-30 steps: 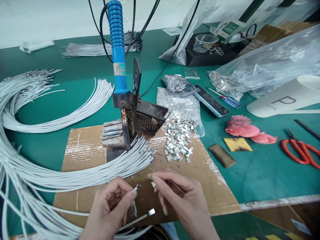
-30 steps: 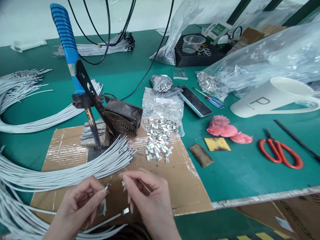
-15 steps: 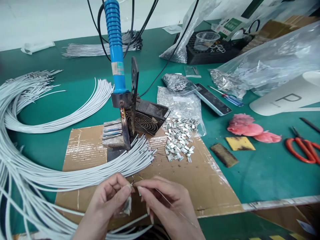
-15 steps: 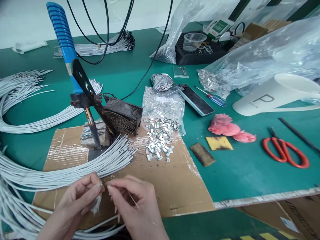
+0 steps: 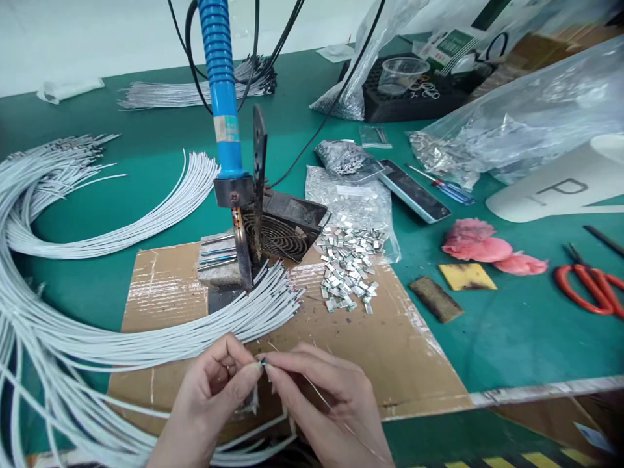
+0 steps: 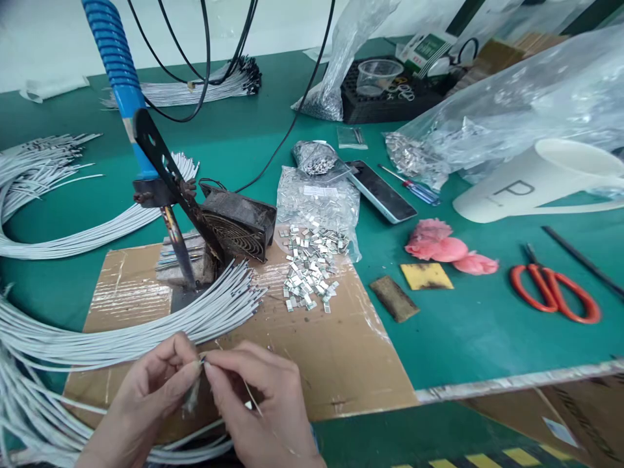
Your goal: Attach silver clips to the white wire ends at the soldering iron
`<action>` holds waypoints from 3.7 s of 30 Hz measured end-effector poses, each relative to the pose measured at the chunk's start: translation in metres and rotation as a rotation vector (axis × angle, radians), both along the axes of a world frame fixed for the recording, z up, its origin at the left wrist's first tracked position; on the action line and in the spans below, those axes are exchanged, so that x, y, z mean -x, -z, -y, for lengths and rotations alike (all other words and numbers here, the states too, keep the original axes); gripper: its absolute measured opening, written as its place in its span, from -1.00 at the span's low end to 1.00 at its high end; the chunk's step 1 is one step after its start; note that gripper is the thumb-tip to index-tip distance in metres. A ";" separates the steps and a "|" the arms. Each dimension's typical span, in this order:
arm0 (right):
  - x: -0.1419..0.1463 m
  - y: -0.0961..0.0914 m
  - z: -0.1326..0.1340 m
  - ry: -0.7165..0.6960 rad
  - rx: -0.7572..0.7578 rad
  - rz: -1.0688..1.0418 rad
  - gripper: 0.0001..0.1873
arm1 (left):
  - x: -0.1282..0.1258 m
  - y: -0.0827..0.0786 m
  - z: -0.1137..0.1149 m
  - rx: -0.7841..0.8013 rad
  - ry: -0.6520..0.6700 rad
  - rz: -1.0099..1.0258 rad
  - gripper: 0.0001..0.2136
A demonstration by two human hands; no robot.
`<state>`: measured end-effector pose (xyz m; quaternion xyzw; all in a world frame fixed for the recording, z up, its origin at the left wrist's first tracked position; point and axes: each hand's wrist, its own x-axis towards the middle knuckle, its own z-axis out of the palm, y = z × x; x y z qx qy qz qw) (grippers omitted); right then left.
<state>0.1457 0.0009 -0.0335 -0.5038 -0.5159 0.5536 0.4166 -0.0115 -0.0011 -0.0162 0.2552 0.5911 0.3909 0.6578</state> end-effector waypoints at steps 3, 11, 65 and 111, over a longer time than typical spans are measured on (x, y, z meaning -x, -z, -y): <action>0.000 0.002 0.001 -0.003 -0.024 0.006 -0.82 | -0.002 0.000 0.001 -0.013 -0.013 -0.023 -0.59; 0.000 0.004 0.001 0.035 0.136 -0.177 -0.85 | -0.006 0.003 0.009 -0.184 -0.055 -0.157 -0.66; -0.013 0.002 -0.020 0.048 0.078 -0.124 -0.83 | -0.009 -0.014 0.000 -0.036 -0.096 -0.241 -0.61; -0.026 0.001 -0.032 -0.340 -0.644 0.187 -0.52 | -0.007 -0.013 -0.006 0.013 -0.099 -0.110 -0.64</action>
